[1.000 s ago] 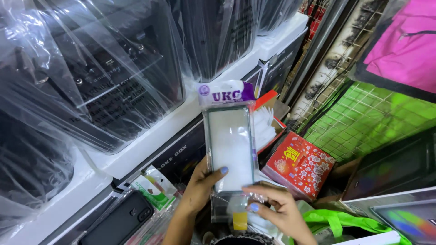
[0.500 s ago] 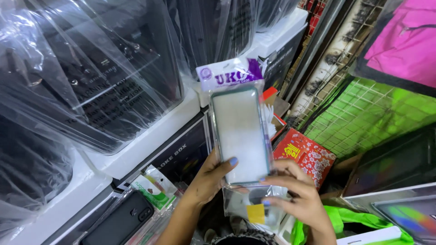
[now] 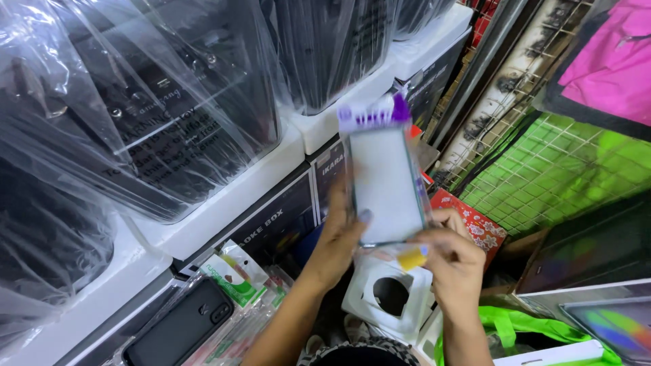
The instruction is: The person is packing mobile phone cases into plastic sleeves and organizing them in boxes.
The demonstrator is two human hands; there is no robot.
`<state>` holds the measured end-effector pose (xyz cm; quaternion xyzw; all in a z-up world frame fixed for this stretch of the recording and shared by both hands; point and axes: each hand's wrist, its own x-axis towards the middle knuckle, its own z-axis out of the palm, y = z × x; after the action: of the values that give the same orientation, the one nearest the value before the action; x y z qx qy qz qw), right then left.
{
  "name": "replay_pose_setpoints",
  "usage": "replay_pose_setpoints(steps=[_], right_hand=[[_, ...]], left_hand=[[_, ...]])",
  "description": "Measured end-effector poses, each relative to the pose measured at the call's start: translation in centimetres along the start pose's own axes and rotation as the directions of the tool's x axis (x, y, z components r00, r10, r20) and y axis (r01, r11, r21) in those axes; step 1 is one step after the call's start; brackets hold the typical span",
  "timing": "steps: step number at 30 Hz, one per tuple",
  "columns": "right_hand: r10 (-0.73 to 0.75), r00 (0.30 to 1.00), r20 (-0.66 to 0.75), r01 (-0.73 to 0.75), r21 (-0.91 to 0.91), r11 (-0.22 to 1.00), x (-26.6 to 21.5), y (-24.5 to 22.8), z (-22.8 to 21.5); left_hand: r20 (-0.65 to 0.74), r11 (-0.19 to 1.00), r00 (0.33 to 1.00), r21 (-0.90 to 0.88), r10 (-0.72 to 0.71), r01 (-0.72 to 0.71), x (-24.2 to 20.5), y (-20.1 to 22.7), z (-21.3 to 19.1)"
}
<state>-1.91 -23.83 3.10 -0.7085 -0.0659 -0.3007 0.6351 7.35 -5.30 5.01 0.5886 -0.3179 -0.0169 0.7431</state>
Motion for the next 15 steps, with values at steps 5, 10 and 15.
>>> replay_pose_setpoints(steps=[5,10,15], right_hand=[[0.296,0.943,-0.155,-0.232,0.333,0.914,0.4,2.4,0.2],[0.348,0.921,-0.177,-0.289,0.292,0.912,0.1,3.5,0.0],[0.427,0.883,-0.195,-0.387,0.212,0.897,1.3,1.8,1.1]], left_hand=[[0.298,0.732,0.904,-0.533,-0.307,0.424,-0.5,1.1,-1.2],[0.24,0.901,0.923,-0.246,-0.3,0.357,-2.0,-2.5,-0.3],[0.0,0.812,0.886,-0.4,-0.463,0.424,-2.2,-5.9,-0.1]])
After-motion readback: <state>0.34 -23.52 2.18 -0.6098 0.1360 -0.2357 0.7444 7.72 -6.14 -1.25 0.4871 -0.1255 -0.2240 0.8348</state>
